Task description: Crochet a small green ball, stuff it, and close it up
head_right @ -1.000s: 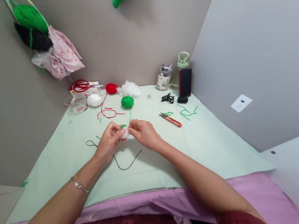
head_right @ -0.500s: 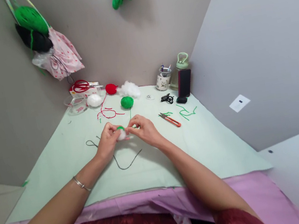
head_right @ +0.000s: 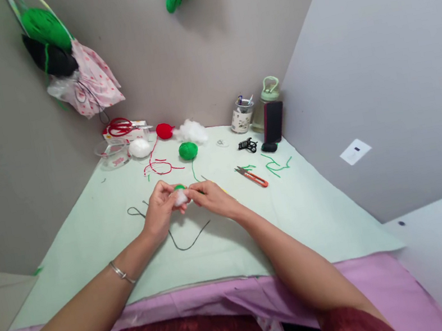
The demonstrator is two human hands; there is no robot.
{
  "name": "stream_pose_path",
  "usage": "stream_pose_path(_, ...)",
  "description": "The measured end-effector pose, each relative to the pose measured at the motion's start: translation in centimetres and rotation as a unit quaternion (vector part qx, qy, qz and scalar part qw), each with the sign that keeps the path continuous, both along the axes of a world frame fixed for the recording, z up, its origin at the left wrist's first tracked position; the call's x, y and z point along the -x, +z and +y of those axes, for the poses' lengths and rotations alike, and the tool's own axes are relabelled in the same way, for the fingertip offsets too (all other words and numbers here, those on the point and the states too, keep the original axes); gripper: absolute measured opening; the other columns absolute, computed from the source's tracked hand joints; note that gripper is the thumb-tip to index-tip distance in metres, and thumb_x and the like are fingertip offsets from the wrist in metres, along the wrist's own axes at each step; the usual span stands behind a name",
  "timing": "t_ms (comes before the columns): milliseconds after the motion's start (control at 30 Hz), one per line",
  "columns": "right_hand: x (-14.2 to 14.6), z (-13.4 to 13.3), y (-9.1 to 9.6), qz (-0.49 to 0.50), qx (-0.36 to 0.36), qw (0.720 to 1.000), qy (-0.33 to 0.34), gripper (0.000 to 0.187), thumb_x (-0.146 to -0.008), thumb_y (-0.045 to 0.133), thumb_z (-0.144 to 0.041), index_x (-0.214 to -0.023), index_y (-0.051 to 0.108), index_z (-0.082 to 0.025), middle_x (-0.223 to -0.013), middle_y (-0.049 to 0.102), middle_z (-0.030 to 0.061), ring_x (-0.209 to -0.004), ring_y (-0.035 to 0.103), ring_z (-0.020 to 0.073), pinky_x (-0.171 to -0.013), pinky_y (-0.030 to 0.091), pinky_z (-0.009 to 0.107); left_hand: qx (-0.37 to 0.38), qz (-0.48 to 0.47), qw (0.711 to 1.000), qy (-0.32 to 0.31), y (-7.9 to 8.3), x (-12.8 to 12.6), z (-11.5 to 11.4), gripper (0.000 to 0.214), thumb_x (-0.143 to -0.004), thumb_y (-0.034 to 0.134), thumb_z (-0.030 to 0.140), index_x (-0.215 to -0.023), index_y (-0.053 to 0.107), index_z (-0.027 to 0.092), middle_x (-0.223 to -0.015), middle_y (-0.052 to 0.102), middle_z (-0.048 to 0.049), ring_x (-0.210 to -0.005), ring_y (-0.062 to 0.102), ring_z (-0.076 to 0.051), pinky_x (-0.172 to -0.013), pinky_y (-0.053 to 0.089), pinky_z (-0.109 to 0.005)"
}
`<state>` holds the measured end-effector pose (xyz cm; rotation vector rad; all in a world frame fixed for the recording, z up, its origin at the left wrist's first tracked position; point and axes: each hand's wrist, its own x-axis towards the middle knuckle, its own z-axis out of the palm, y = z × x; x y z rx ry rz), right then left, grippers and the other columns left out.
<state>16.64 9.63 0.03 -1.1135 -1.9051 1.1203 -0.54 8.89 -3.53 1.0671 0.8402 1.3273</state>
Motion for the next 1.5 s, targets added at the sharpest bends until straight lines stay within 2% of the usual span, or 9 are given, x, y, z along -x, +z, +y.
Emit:
stream_pose_path(133,0.6,0.3,-0.9,0.011,0.002,0.999,-0.035,0.044,-0.089,0.061,-0.059,-0.07,0.059,-0.019,-0.065,0.055,-0.0029,-0.064,0.046,0.0124,-0.064,0.037,0.028,-0.003,0.005,1.0,0.006,-0.5,-0.1,0.2,0.041,-0.078,0.079,0.034,-0.085,0.041,0.022,-0.095,0.068,0.0012,-0.051,0.065,-0.008,-0.047,0.054,-0.024)
stream_pose_path(400,0.8,0.7,-1.6,-0.017,-0.026,0.995,-0.095,0.028,-0.084,0.062,-0.04,-0.066,0.057,-0.02,-0.063,0.053,-0.0034,-0.064,0.043,0.0128,-0.062,0.032,0.027,-0.006,0.005,1.0,-0.026,-0.2,0.1,-0.3,0.036,-0.083,0.076,0.037,-0.085,0.043,0.021,-0.093,0.07,0.0002,-0.063,0.071,-0.012,-0.06,0.061,-0.029)
stream_pose_path(567,0.7,-0.5,-0.1,-0.041,-0.04,0.998,-0.025,0.025,-0.091,0.056,-0.036,-0.073,0.059,-0.02,-0.066,0.055,-0.0035,-0.065,0.043,0.013,-0.065,0.033,0.027,-0.001,0.03,0.999,-0.032,0.0,0.5,0.2,0.038,-0.078,0.079,0.033,-0.08,0.043,0.022,-0.067,0.066,0.0046,-0.051,0.067,-0.013,-0.05,0.056,-0.026)
stream_pose_path(733,1.0,-1.4,0.5,-0.063,-0.047,0.996,0.029,0.021,-0.093,0.054,-0.031,-0.079,0.065,-0.019,-0.071,0.061,-0.0025,-0.065,0.045,0.0128,-0.066,0.034,0.027,0.015,0.04,0.999,-0.004,0.0,0.6,0.7,0.034,-0.072,0.075,0.021,-0.077,0.041,0.023,-0.072,0.069,0.005,-0.042,0.06,-0.009,-0.039,0.047,-0.021)
stream_pose_path(900,1.1,-1.0,-0.1,-0.085,-0.09,0.991,-0.047,0.005,-0.085,0.069,-0.026,-0.083,0.068,-0.021,-0.065,0.05,-0.0041,-0.069,0.044,0.015,-0.068,0.031,0.028,0.051,0.023,0.998,-0.025,0.0,0.6,0.4,0.026,-0.077,0.068,0.026,-0.076,0.042,0.023,-0.06,0.065,0.0048,-0.044,0.061,-0.012,-0.043,0.048,-0.021)
stream_pose_path(1033,1.0,-0.7,-0.4,-0.092,-0.101,0.985,-0.105,0.017,-0.089,0.065,-0.03,-0.075,0.063,-0.021,-0.063,0.047,-0.0046,-0.065,0.041,0.014,-0.067,0.029,0.029,0.053,0.005,0.997,-0.06,0.3,0.3,-0.2,0.029,-0.08,0.071,0.032,-0.078,0.044,0.022,-0.064,0.067,0.0033,-0.054,0.068,-0.014,-0.054,0.057,-0.026)
stream_pose_path(1167,0.9,-0.4,-0.5,-0.091,-0.087,0.985,-0.117,0.023,-0.087,0.064,-0.032,-0.068,0.057,-0.021,-0.059,0.045,-0.0059,-0.061,0.039,0.0123,-0.063,0.028,0.028,0.042,-0.004,0.996,-0.083,0.5,0.3,-0.5,0.038,-0.082,0.076,0.044,-0.08,0.044,0.022,-0.072,0.07,0.0014,-0.065,0.073,-0.016,-0.066,0.062,-0.031)
stream_pose_path(1333,0.9,-0.5,-0.1,-0.066,-0.064,0.992,-0.089,0.027,-0.093,0.055,-0.038,-0.073,0.059,-0.02,-0.065,0.055,-0.0031,-0.066,0.047,0.0136,-0.064,0.035,0.027,0.034,0.022,0.995,-0.086,0.6,0.9,0.0,0.045,-0.075,0.085,0.043,-0.081,0.046,0.022,-0.07,0.074,-0.0007,-0.062,0.073,-0.018,-0.07,0.061,-0.033)
stream_pose_path(1500,1.4,-1.6,0.6,-0.056,-0.046,0.997,-0.006,0.024,-0.093,0.054,-0.028,-0.075,0.067,-0.019,-0.073,0.067,-0.0015,-0.068,0.052,0.0135,-0.071,0.04,0.028,0.039,0.065,0.997,-0.018,0.0,1.0,0.4,0.036,-0.08,0.08,0.026,-0.076,0.045,0.022,-0.061,0.067,0.0049,-0.051,0.064,-0.012,-0.056,0.051,-0.024)
